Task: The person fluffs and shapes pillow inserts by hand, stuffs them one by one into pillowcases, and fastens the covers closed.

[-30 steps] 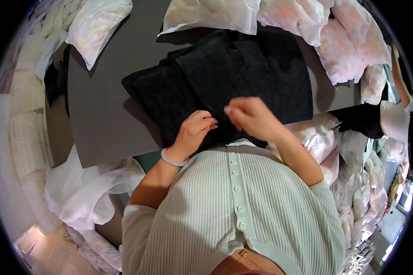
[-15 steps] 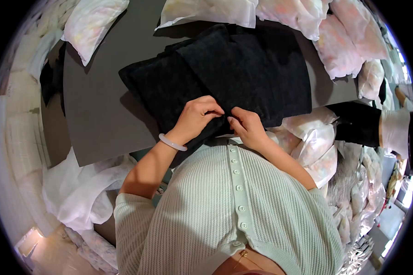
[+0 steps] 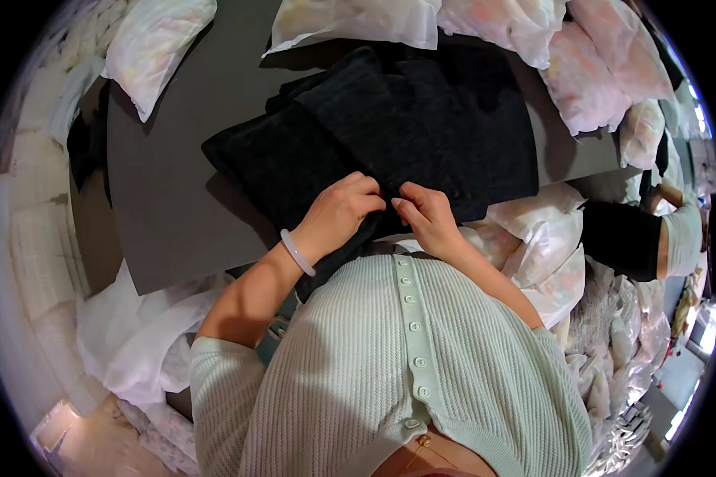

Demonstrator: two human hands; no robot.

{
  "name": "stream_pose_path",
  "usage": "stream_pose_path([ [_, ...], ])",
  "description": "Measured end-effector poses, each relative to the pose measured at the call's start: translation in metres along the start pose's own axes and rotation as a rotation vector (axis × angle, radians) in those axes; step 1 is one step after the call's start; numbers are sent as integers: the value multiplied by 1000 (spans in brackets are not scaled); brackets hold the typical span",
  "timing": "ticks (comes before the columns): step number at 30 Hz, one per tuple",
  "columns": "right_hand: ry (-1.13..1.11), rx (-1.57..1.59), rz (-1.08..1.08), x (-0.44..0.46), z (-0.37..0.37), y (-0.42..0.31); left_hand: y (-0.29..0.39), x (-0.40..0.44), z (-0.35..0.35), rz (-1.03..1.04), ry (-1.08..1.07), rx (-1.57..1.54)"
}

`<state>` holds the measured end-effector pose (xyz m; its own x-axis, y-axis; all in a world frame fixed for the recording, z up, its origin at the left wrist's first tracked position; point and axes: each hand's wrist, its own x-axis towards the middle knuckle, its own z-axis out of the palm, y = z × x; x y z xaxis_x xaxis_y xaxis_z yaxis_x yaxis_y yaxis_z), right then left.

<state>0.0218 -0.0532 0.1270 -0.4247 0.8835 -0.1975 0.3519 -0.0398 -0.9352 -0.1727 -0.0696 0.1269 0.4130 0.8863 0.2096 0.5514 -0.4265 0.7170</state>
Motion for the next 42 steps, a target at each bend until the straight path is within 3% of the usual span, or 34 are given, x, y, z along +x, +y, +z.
stream_pose_path([
  [3, -1, -42, -17, 1, 0, 1, 4, -2, -2, 67, -26, 65],
  [5, -7, -59, -33, 3, -2, 2, 9, -1, -7, -115, 121, -129],
  [8, -31, -96, -48, 7, -2, -2, 16, -2, -2, -302, 282, -29],
  [15, -29, -96, -95, 10, 3, -1, 35, -3, 17, -276, 308, 233],
  [19, -111, -107, -34, 9, 1, -5, 37, -7, 16, -367, 237, 153],
  [27, -154, -62, -9, 10, 3, -8, 28, -9, 15, -405, 322, 77],
  [29, -204, -196, -49, 19, -6, -14, 27, -9, 12, -388, 334, 68],
  [31, -88, -428, -170, 38, -19, -37, 27, -8, 13, -354, 340, 18],
  [34, -92, -538, -173, 75, -17, -57, 36, -12, 17, -360, 380, 114],
  [36, -151, -862, -283, 102, -1, -65, 45, -15, 16, -365, 376, 159],
  [42, -215, -1043, -415, 143, 23, -50, 47, -10, 21, -414, 348, 331],
])
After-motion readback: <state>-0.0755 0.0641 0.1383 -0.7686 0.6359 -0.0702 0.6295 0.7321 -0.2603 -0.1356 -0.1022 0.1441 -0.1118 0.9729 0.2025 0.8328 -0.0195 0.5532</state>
